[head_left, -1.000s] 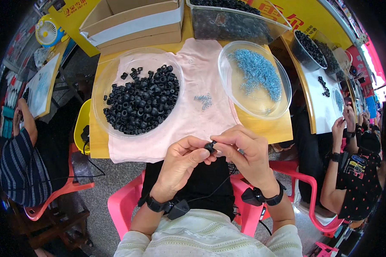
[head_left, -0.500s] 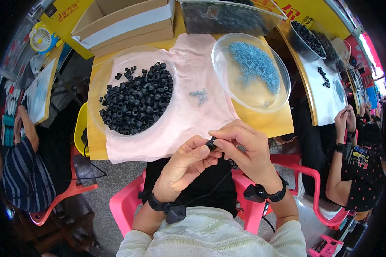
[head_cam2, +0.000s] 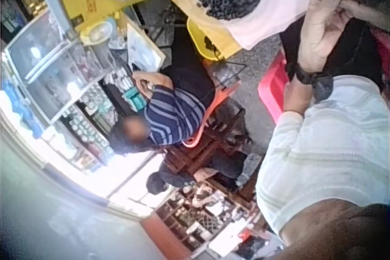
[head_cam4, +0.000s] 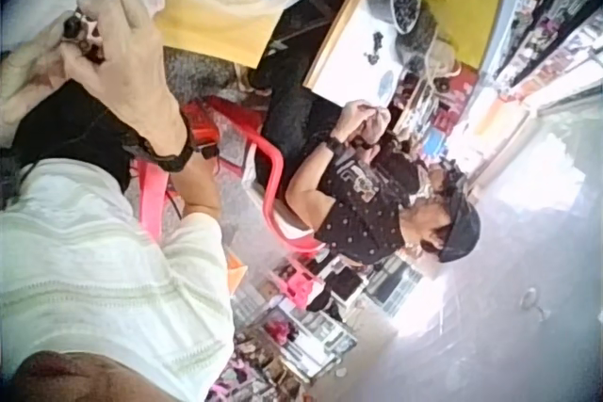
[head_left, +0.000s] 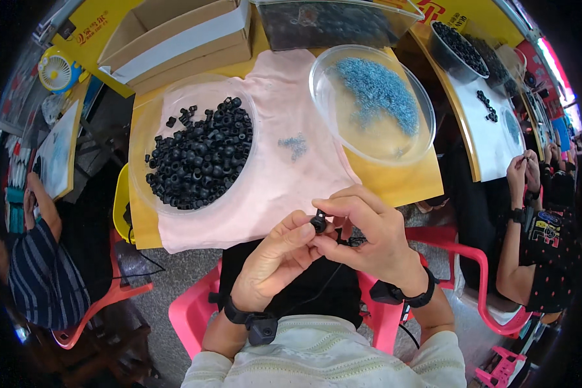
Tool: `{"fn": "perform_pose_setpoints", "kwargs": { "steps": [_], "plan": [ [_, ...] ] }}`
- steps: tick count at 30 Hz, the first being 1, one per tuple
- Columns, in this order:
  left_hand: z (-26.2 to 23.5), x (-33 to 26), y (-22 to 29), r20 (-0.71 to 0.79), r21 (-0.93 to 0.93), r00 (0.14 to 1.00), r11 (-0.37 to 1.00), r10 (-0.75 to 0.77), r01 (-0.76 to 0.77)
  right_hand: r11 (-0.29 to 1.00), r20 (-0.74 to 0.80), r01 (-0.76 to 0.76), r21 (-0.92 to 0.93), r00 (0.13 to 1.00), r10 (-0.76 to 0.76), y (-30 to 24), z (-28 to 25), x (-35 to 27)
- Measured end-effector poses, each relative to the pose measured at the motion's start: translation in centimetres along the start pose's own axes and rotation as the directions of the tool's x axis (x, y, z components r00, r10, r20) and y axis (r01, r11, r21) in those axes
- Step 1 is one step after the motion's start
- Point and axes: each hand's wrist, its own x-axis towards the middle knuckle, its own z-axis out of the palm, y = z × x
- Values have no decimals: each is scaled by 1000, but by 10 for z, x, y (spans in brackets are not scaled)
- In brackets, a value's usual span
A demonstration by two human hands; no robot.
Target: The recorder is assembling small black plastic components by inserting metal pins or smaller parts into them.
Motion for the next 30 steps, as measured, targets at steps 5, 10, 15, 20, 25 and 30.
{"fn": "perform_pose_setpoints", "kwargs": {
  "steps": [5,10,15,20,25,30],
  "plan": [
    [6,1,0,14,81,1000,996,20,-21,997,5,27,-69,1000,-26,6,-1,-1],
    [11,-4,0,-9,175,994,979,110,-107,997,17,44,-58,999,-43,1,-4,3],
    [6,-3,-5,-32,165,986,974,161,-154,992,-7,94,-88,995,-95,5,0,-1],
    [4,1,-12,-45,182,980,966,195,-184,976,-93,114,-186,987,-133,10,6,-12],
    [14,5,-11,3,280,948,910,318,-306,994,-162,-25,-103,987,8,5,3,-13],
    [19,3,7,53,305,960,911,275,-277,972,-160,171,-163,967,-198,8,1,13]
  ]
}}
